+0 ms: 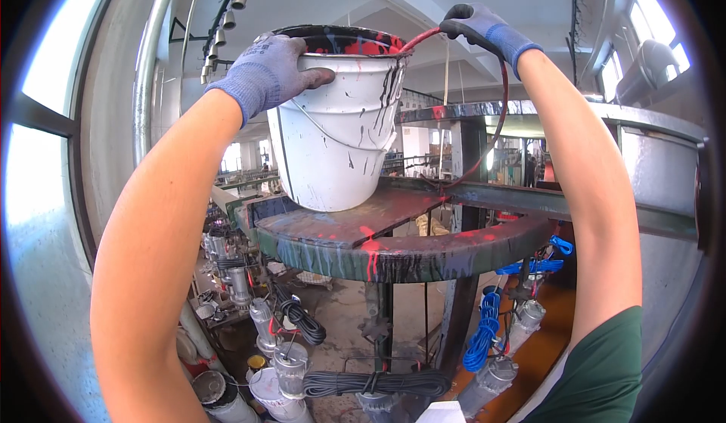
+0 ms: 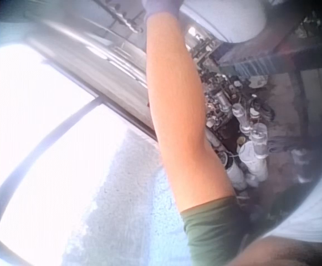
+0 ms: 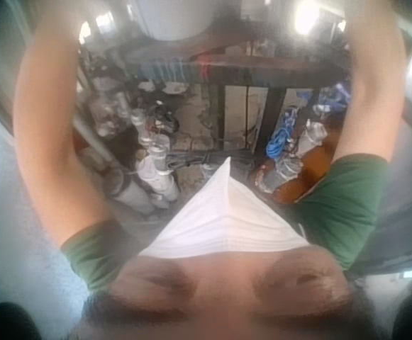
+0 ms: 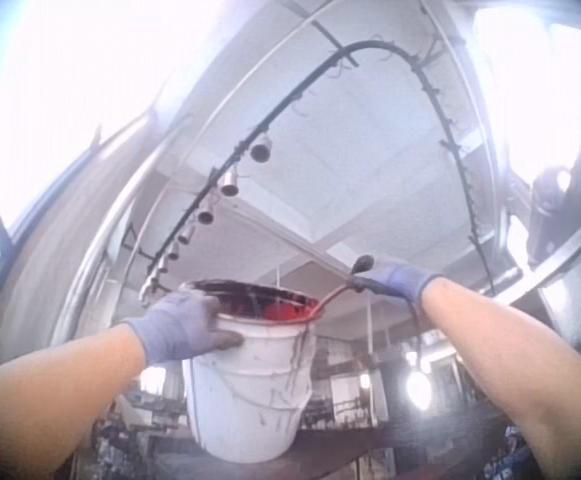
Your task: The person removes a paint bucket from a machine stand, stirs the paint in buckets using a wooden stick, transfers paint between containers, and opens a bottle of additive.
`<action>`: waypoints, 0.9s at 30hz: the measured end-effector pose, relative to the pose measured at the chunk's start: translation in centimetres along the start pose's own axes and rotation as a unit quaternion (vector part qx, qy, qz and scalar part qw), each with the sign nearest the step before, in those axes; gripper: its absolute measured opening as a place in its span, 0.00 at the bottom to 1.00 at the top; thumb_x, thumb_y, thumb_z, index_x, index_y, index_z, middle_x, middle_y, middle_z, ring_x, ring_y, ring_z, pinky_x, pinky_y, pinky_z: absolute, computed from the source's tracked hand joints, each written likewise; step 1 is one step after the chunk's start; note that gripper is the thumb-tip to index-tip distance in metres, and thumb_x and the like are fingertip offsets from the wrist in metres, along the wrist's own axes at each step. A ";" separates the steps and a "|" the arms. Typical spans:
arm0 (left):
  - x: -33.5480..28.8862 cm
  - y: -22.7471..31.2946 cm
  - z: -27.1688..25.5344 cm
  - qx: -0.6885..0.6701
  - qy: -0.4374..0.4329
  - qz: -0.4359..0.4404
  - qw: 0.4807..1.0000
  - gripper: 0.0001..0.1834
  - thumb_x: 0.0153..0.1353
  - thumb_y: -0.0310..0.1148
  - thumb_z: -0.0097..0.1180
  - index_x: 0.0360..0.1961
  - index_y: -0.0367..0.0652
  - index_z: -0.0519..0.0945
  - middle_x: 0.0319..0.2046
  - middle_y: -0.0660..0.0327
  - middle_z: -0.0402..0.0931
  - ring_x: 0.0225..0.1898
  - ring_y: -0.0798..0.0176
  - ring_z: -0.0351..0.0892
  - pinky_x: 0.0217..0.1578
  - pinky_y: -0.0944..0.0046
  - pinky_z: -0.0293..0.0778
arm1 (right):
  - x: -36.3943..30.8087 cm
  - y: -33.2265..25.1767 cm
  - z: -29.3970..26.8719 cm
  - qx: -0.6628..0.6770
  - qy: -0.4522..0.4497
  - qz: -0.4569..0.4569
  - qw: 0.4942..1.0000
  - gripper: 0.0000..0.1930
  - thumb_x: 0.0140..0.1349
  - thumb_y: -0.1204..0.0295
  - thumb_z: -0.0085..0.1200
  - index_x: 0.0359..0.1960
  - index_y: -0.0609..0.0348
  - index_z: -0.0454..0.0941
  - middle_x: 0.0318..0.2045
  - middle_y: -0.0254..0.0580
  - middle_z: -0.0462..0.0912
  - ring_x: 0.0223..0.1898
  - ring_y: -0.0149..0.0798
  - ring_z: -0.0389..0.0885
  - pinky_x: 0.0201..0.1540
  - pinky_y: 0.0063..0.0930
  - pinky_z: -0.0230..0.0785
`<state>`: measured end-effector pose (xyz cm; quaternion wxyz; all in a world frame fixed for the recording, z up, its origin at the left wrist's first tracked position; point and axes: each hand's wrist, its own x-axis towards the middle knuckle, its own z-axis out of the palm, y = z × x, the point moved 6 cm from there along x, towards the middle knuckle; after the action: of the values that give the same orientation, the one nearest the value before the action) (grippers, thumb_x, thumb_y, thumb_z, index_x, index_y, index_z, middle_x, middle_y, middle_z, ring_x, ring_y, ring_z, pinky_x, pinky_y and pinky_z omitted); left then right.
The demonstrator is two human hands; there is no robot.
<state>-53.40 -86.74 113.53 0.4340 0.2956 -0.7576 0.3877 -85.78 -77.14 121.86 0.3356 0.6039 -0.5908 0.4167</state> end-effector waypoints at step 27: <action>4.1 -0.7 -0.7 -0.076 0.049 -0.054 0.994 0.53 0.54 0.67 0.69 0.66 0.30 0.74 0.48 0.43 0.84 0.48 0.53 0.88 0.56 0.59 0.81 | 0.7 -4.4 1.9 -0.272 0.162 -0.158 0.935 0.21 0.71 0.49 0.50 0.55 0.46 0.83 0.49 0.52 0.86 0.53 0.58 0.83 0.58 0.48 0.73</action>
<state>-54.38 -86.98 117.59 0.5126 0.2828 -0.7454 0.3188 -81.29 -78.79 122.06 0.6397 0.4992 -0.5165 0.2735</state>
